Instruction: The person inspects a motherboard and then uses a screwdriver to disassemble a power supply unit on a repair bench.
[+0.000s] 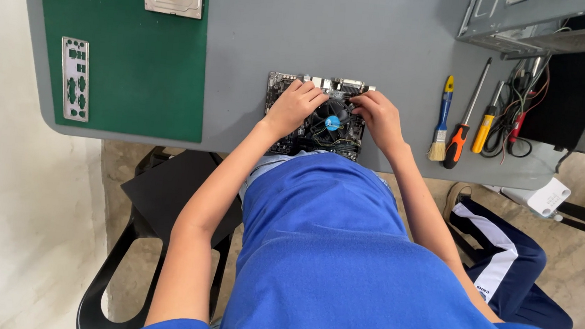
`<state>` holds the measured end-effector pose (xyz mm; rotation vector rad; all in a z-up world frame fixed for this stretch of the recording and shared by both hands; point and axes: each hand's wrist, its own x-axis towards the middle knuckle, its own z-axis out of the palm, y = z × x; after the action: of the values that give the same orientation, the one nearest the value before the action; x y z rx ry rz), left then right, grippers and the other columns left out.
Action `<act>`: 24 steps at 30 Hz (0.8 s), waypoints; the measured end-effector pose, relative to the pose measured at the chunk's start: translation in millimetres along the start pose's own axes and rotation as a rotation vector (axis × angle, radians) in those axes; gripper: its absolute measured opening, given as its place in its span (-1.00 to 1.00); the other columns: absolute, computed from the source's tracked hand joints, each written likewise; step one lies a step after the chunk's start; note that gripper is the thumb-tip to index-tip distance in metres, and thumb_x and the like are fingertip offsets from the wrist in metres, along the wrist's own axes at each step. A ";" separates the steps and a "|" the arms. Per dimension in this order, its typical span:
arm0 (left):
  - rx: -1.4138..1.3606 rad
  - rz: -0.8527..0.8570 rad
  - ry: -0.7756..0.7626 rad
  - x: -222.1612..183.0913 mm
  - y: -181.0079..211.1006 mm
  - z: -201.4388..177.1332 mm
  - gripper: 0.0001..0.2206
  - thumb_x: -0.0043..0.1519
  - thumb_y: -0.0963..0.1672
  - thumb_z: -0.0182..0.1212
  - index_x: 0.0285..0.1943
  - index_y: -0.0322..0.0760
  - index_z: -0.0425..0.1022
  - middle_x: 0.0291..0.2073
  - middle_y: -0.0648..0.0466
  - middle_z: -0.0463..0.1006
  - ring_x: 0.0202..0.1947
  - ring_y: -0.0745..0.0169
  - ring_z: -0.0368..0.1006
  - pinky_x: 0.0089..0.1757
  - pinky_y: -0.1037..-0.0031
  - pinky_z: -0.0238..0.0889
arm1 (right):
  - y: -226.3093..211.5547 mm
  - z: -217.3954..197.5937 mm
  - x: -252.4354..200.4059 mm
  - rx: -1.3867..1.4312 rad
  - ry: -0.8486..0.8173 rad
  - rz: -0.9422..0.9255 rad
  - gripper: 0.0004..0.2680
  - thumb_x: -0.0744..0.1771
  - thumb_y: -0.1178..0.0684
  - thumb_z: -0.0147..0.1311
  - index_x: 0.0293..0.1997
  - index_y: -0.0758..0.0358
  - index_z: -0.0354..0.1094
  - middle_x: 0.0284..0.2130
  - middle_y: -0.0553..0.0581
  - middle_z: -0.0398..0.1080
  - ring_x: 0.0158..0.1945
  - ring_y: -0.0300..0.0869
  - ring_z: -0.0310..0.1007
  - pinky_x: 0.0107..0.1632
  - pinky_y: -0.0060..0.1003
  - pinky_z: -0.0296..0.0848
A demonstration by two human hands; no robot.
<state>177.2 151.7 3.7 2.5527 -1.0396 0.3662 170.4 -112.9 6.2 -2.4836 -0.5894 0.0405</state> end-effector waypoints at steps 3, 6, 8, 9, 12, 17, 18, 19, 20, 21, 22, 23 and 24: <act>0.031 -0.013 0.046 -4.5 -3.3 9.4 -0.78 0.17 -0.28 0.30 -0.15 -0.16 0.38 -0.36 0.16 0.39 -0.18 0.30 0.28 -0.13 0.53 0.15 | 5.2 1.6 4.0 0.025 -0.042 -0.014 -0.96 0.37 0.12 0.19 -0.14 0.07 0.44 -0.24 -0.09 0.42 -0.08 -0.13 0.47 -0.06 -0.23 0.47; 0.077 -0.013 0.082 -3.2 -4.5 15.2 -0.82 0.21 -0.26 0.27 -0.12 -0.16 0.41 -0.42 0.18 0.38 -0.22 0.31 0.28 -0.15 0.55 0.16 | -2.8 -3.9 9.9 0.009 -0.059 -0.063 -0.94 0.38 0.21 0.12 -0.14 0.12 0.46 -0.25 -0.06 0.45 -0.11 -0.09 0.49 -0.08 -0.24 0.46; 0.067 -0.018 0.077 -3.5 -5.8 17.2 -0.78 0.20 -0.27 0.28 -0.06 -0.15 0.43 -0.42 0.20 0.40 -0.23 0.34 0.28 -0.15 0.56 0.16 | 0.4 -4.8 10.2 -0.042 -0.073 -0.102 -0.93 0.40 0.21 0.08 -0.16 0.10 0.45 -0.26 -0.08 0.45 -0.12 -0.12 0.49 -0.09 -0.27 0.44; 0.059 -0.024 0.071 -3.6 -6.7 18.0 -0.74 0.19 -0.29 0.29 -0.01 -0.15 0.44 -0.42 0.21 0.42 -0.25 0.36 0.28 -0.16 0.58 0.16 | 2.0 -5.2 10.8 -0.091 -0.087 -0.142 -0.90 0.41 0.21 0.05 -0.17 0.08 0.45 -0.27 -0.10 0.45 -0.12 -0.15 0.48 -0.10 -0.30 0.41; 0.055 -0.021 0.075 -4.0 -7.6 20.4 -0.73 0.20 -0.28 0.28 0.03 -0.17 0.43 -0.40 0.19 0.45 -0.23 0.35 0.29 -0.15 0.58 0.18 | -10.7 -13.3 16.2 -0.048 -0.075 -0.179 -0.81 0.41 0.30 -0.06 -0.08 0.11 0.48 -0.25 -0.02 0.48 -0.11 -0.09 0.48 -0.10 -0.27 0.39; 0.016 -0.059 0.068 -10.3 4.6 -2.5 -0.65 0.21 -0.29 0.25 0.16 -0.21 0.41 -0.27 0.15 0.47 -0.12 0.31 0.33 -0.10 0.56 0.20 | -26.9 -21.1 -1.6 0.046 0.030 -0.103 -0.69 0.39 0.37 -0.06 0.19 0.11 0.45 -0.14 0.08 0.51 -0.04 -0.04 0.52 -0.04 -0.22 0.49; -0.022 -0.087 0.064 -11.4 8.4 -12.1 -0.61 0.22 -0.30 0.23 0.24 -0.22 0.38 -0.19 0.14 0.47 -0.07 0.31 0.33 -0.07 0.55 0.21 | -33.3 -25.3 -6.8 0.066 0.090 -0.039 -0.68 0.40 0.36 -0.06 0.25 0.09 0.43 -0.08 0.09 0.50 -0.01 -0.03 0.52 -0.02 -0.19 0.50; -0.022 -0.086 0.065 -19.4 10.5 -12.3 -0.61 0.22 -0.30 0.23 0.24 -0.22 0.38 -0.19 0.14 0.47 -0.07 0.31 0.33 -0.07 0.55 0.21 | -31.8 -22.0 -17.8 0.066 0.091 -0.039 -0.68 0.40 0.36 -0.06 0.25 0.09 0.43 -0.08 0.09 0.50 -0.01 -0.03 0.52 -0.02 -0.19 0.50; -0.112 -0.132 0.047 -27.4 12.7 -12.3 -0.72 0.23 -0.20 0.28 0.11 -0.19 0.41 -0.26 0.18 0.41 -0.13 0.32 0.30 -0.10 0.53 0.18 | -30.1 -18.8 -29.0 0.130 0.083 0.051 -0.77 0.38 0.27 0.09 0.14 0.11 0.44 -0.15 0.06 0.48 -0.07 -0.06 0.52 -0.07 -0.22 0.52; -0.206 -0.176 0.027 -36.3 16.2 -12.2 -0.79 0.24 -0.09 0.33 -0.03 -0.16 0.43 -0.33 0.22 0.36 -0.19 0.33 0.27 -0.13 0.50 0.16 | -29.1 -15.4 -42.4 0.194 0.075 0.145 -0.83 0.36 0.18 0.24 0.04 0.13 0.45 -0.23 0.03 0.45 -0.13 -0.10 0.51 -0.12 -0.25 0.53; -0.208 -0.174 0.025 -40.8 17.6 -13.3 -0.79 0.24 -0.09 0.33 -0.03 -0.16 0.43 -0.33 0.22 0.36 -0.19 0.33 0.27 -0.13 0.50 0.16 | -37.9 -19.4 -45.6 0.193 0.076 0.148 -0.83 0.36 0.18 0.24 0.04 0.13 0.45 -0.23 0.03 0.45 -0.13 -0.10 0.51 -0.12 -0.25 0.53; -0.225 -0.178 -0.001 -46.7 19.9 -14.9 -0.75 0.19 -0.03 0.37 -0.11 -0.15 0.42 -0.37 0.21 0.34 -0.20 0.32 0.26 -0.11 0.48 0.13 | -47.4 -22.8 -49.7 0.193 0.003 0.192 -0.84 0.33 0.08 0.30 -0.06 0.15 0.43 -0.29 0.02 0.40 -0.16 -0.12 0.48 -0.15 -0.26 0.50; -0.241 -0.181 -0.027 -52.9 22.3 -16.4 -0.70 0.15 0.03 0.41 -0.18 -0.13 0.42 -0.41 0.20 0.33 -0.21 0.31 0.24 -0.10 0.46 0.10 | -57.0 -26.1 -54.1 0.194 -0.069 0.235 -0.79 0.29 -0.02 0.37 -0.15 0.18 0.40 -0.34 0.02 0.36 -0.20 -0.13 0.45 -0.17 -0.26 0.46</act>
<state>122.8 176.4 4.2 2.4142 -0.7994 0.1477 102.7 -107.7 53.6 -2.3562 -0.3028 0.2627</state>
